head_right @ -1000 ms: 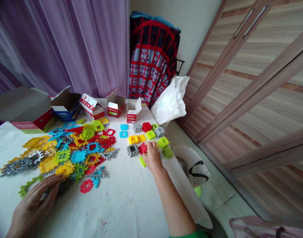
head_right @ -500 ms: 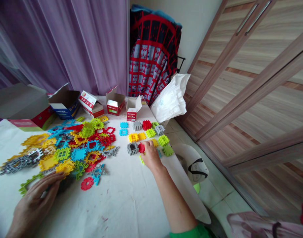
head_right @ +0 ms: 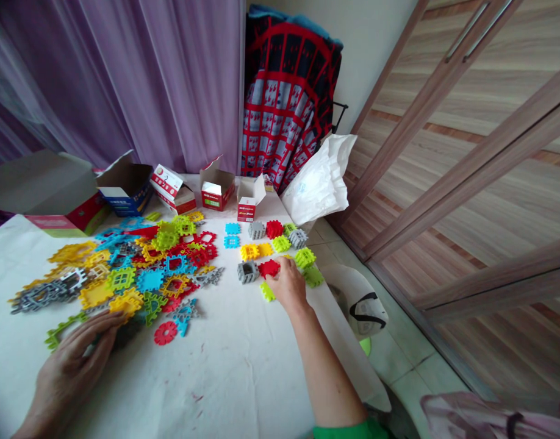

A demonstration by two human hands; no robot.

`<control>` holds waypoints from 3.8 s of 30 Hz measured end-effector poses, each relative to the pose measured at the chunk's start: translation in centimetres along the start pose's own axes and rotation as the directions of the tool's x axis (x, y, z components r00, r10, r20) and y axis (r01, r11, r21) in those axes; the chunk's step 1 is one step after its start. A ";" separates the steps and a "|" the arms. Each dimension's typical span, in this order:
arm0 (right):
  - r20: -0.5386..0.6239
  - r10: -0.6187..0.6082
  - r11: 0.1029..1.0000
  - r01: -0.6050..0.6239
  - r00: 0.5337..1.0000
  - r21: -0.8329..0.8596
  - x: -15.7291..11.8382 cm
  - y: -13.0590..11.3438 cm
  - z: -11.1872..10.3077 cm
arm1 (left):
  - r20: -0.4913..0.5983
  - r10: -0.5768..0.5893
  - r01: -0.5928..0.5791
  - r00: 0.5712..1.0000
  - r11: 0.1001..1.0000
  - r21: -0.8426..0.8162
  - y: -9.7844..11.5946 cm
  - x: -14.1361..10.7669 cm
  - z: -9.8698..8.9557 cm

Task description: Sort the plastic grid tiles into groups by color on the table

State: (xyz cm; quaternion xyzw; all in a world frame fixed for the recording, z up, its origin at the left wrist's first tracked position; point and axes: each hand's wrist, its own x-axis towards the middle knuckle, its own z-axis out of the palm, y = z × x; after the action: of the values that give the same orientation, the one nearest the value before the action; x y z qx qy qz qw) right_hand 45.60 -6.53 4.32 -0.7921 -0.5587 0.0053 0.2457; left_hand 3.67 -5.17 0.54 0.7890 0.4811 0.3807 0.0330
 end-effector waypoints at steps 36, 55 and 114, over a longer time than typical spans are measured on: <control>0.388 0.143 0.898 0.045 0.911 -0.438 3.2 -4.0 -2.0 | 0.043 -0.046 0.046 0.998 0.999 0.015 0.3 -0.1 -0.2; 0.358 0.115 0.947 0.006 0.927 -0.321 3.0 -2.2 -3.1 | 0.000 0.043 -0.043 0.999 0.997 0.064 -0.1 0.1 0.0; 0.471 0.163 0.880 0.088 0.867 -0.467 4.3 -4.8 -2.7 | 0.010 0.072 -0.073 0.997 0.996 0.043 -0.2 0.3 -0.1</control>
State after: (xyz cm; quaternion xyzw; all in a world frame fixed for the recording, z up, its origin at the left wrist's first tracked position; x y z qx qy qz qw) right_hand 43.72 -2.47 9.74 -0.8103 -0.5710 0.0769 -0.1073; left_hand 3.49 -4.86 0.70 0.8081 0.4602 0.3676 0.0040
